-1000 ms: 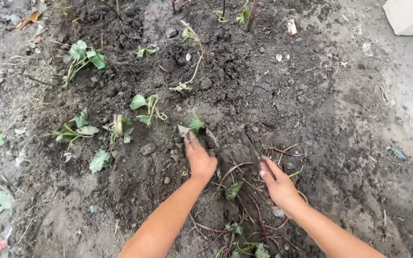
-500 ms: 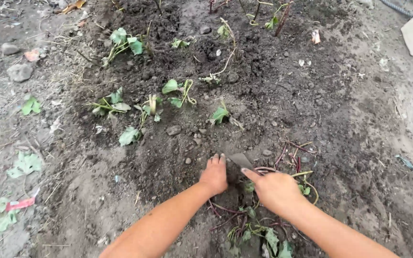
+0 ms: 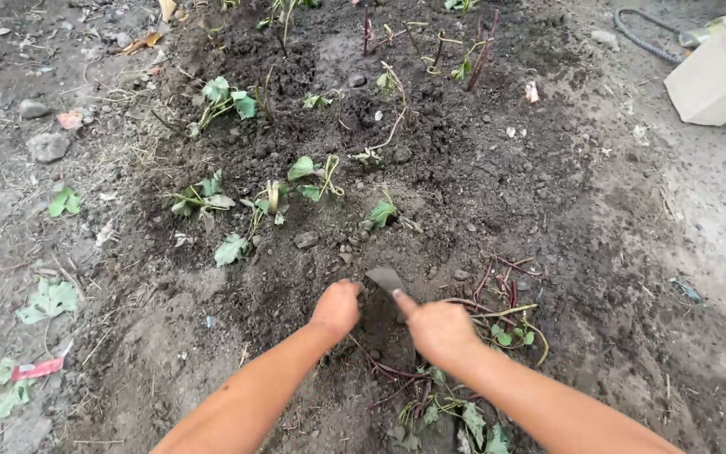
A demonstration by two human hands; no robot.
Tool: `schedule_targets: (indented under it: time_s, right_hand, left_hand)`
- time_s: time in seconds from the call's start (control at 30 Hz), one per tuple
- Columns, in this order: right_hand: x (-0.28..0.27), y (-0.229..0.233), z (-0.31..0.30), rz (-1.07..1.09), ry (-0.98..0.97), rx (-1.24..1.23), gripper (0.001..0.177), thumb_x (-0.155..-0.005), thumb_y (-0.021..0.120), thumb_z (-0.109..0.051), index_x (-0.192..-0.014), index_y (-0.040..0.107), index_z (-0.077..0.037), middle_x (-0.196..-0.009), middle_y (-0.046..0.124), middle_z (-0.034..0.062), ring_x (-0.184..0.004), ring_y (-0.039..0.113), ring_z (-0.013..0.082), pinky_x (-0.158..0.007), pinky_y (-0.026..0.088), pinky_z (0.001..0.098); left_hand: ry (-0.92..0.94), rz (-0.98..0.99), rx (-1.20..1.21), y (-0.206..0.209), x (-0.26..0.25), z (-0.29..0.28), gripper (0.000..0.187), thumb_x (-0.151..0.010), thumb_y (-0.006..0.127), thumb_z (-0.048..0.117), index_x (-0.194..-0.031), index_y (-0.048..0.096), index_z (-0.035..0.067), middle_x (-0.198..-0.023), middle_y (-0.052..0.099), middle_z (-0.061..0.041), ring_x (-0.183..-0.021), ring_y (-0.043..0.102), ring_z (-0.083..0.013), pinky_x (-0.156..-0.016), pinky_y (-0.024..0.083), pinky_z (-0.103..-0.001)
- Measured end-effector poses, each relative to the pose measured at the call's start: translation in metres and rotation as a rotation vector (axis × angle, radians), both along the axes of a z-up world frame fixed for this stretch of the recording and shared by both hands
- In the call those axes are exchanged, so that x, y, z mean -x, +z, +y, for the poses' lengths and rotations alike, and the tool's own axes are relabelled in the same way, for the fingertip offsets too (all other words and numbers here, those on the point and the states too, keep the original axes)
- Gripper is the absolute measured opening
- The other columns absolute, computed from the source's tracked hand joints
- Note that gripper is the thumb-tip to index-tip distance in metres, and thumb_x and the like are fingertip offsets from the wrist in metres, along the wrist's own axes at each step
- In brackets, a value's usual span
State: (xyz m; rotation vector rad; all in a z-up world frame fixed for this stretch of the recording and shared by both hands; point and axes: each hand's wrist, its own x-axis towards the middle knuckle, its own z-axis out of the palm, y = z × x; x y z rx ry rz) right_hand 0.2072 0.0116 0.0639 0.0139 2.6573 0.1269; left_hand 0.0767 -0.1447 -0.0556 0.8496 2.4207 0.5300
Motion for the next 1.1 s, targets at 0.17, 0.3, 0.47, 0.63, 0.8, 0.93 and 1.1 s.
schedule_targets:
  time_s: [0.17, 0.3, 0.47, 0.63, 0.8, 0.93, 1.1]
  right_hand:
    - [0.039, 0.024, 0.009, 0.004, -0.236, 0.221, 0.054, -0.099, 0.050, -0.023, -0.152, 0.046, -0.020, -0.100, 0.073, 0.0196, -0.094, 0.071, 0.0356, -0.076, 0.059, 0.0482]
    - [0.041, 0.079, 0.021, 0.061, -0.567, 0.427, 0.052, -0.100, 0.049, -0.030, -0.151, 0.053, -0.024, -0.118, 0.075, 0.0195, -0.113, 0.071, 0.0396, -0.089, 0.059, 0.0494]
    - [0.002, 0.049, 0.027, -0.009, -0.197, 0.027, 0.045, -0.098, 0.050, -0.022, -0.142, 0.059, -0.022, -0.094, 0.076, 0.0171, -0.090, 0.074, 0.0356, -0.073, 0.059, 0.0474]
    - [-0.005, 0.010, 0.064, 0.037, 0.009, -0.076, 0.053, -0.098, 0.051, -0.010, -0.149, 0.051, -0.022, -0.089, 0.076, 0.0114, -0.078, 0.076, 0.0274, -0.064, 0.060, 0.0428]
    - [0.008, 0.099, 0.091, -0.025, -0.498, 0.235, 0.045, -0.101, 0.053, -0.037, -0.145, 0.057, -0.029, -0.117, 0.076, 0.0189, -0.110, 0.072, 0.0393, -0.091, 0.058, 0.0482]
    - [0.007, 0.114, 0.118, -0.065, -0.694, 0.331, 0.049, -0.101, 0.052, -0.035, -0.150, 0.054, -0.025, -0.132, 0.070, 0.0158, -0.121, 0.067, 0.0400, -0.098, 0.055, 0.0522]
    - [-0.006, 0.028, 0.175, 0.210, -1.262, 0.782, 0.048, -0.101, 0.059, -0.029, -0.148, 0.057, -0.018, -0.100, 0.069, 0.0255, -0.046, 0.067, 0.0301, -0.028, 0.049, 0.0368]
  left_hand:
    - [0.029, -0.023, 0.000, 0.002, 0.007, 0.004, 0.035, -0.093, 0.053, -0.001, -0.124, 0.070, 0.003, -0.108, 0.073, -0.021, -0.095, 0.075, -0.0319, -0.073, 0.066, -0.038]
    - [-0.029, -0.019, 0.016, 0.045, -0.006, 0.008, 0.047, -0.097, 0.045, 0.000, -0.144, 0.052, 0.003, -0.113, 0.072, -0.024, -0.099, 0.074, -0.0343, -0.079, 0.065, -0.046]
    - [0.015, -0.142, 0.112, 0.066, 0.004, 0.021, 0.060, -0.099, 0.052, 0.010, -0.156, 0.035, 0.010, -0.150, 0.035, -0.029, -0.137, 0.039, -0.0466, -0.108, 0.041, -0.063]
    - [0.061, -0.251, 0.217, 0.033, 0.016, 0.036, 0.074, -0.102, 0.057, 0.017, -0.164, 0.018, 0.008, -0.167, -0.003, -0.034, -0.155, -0.002, -0.0503, -0.120, 0.016, -0.067]
    - [0.205, -0.241, 0.070, 0.029, 0.012, 0.048, 0.082, -0.099, 0.056, 0.010, -0.161, 0.006, -0.008, -0.162, 0.010, -0.042, -0.154, 0.013, -0.0496, -0.120, 0.026, -0.062]
    - [0.202, -0.141, 0.145, 0.016, 0.026, 0.062, 0.081, -0.100, 0.058, 0.016, -0.160, 0.010, -0.009, -0.165, 0.015, -0.035, -0.156, 0.013, -0.0436, -0.126, 0.006, -0.060]
    - [0.377, -0.223, -0.104, 0.019, 0.040, 0.072, 0.082, -0.097, 0.054, 0.004, -0.162, 0.005, -0.007, -0.165, 0.019, -0.032, -0.156, 0.012, -0.0422, -0.127, 0.010, -0.053]
